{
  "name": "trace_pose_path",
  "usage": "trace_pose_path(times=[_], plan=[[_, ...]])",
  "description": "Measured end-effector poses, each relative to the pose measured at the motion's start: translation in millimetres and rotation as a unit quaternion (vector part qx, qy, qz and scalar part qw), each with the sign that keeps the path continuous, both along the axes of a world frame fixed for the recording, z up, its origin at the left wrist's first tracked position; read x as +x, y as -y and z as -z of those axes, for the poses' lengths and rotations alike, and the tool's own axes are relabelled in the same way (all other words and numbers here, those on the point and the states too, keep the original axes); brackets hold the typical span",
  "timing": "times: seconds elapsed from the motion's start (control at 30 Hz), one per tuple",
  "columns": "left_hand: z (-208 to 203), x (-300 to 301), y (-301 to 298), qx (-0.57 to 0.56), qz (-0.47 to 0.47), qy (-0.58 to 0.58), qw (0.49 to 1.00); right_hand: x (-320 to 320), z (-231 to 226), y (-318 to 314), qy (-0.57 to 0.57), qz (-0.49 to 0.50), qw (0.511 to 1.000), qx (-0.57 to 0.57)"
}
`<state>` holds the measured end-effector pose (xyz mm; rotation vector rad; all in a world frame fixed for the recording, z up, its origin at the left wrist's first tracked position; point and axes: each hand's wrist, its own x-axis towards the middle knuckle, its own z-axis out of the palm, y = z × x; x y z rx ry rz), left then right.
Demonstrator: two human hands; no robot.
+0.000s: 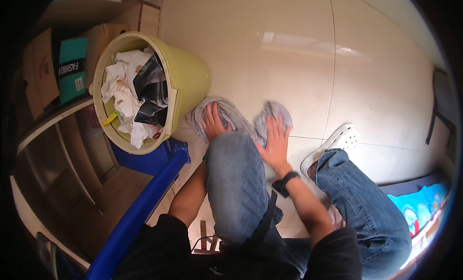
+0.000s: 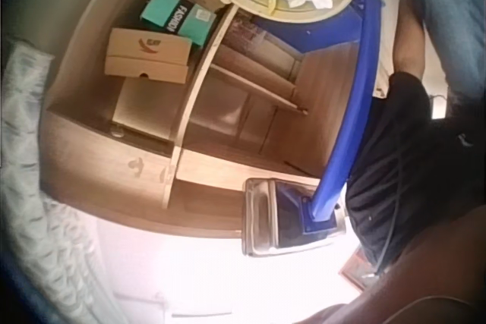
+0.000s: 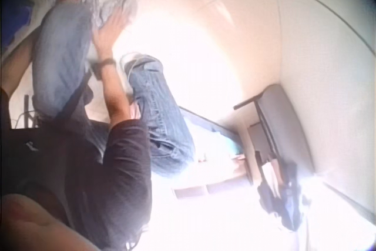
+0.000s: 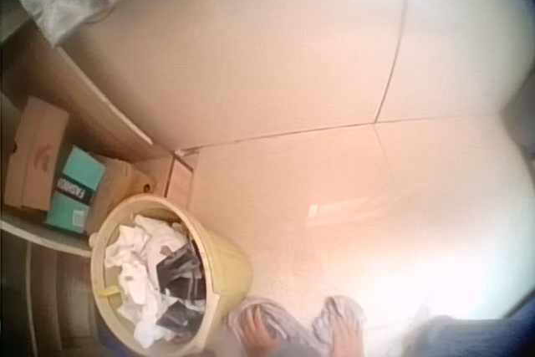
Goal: The person cleans the floor by hand using a cloth, then picks up a trash bin and continues wiping the floor surface, eventually picking up a scale.
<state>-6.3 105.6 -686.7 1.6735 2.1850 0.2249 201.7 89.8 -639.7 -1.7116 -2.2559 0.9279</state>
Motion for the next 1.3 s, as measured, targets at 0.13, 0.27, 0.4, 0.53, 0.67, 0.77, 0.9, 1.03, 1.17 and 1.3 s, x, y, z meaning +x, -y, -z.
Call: trace_pose_path(times=[0.13,0.27,0.4,0.53,0.67,0.77,0.9,1.03,1.17,1.3], plan=[[3,0,-1,0.019,0.003,-0.011,1.0,-13,18,48,0.055,0.147,0.986,-0.058],[8,0,0,0.039,0.012,0.006,0.999,-24,44,36,0.119,0.177,0.975,-0.065],[6,3,0,0.039,0.01,0.026,0.999,-20,-9,-42,0.045,0.116,0.99,-0.068],[16,5,1,0.039,0.004,0.094,0.995,6,-59,-156,-0.008,-0.033,0.999,0.007],[16,-8,7,0.042,-0.003,0.101,0.994,-66,-181,-235,-0.146,0.039,0.985,-0.084],[20,0,8,0.022,-0.002,0.101,0.995,-101,-206,-253,-0.255,-0.024,0.955,-0.152],[23,-1,11,0.039,0.008,0.072,0.997,-129,-204,-262,-0.117,-0.08,0.975,-0.173],[21,1,11,0.025,-0.002,0.056,0.998,-136,-193,-263,-0.113,-0.072,0.974,-0.18],[20,-6,13,0.031,-0.008,0.082,0.996,-138,-215,-284,-0.1,-0.052,0.959,-0.259],[5,2,3,0.002,-0.014,0.058,0.998,-92,-198,-334,-0.151,-0.167,0.974,0.008]])
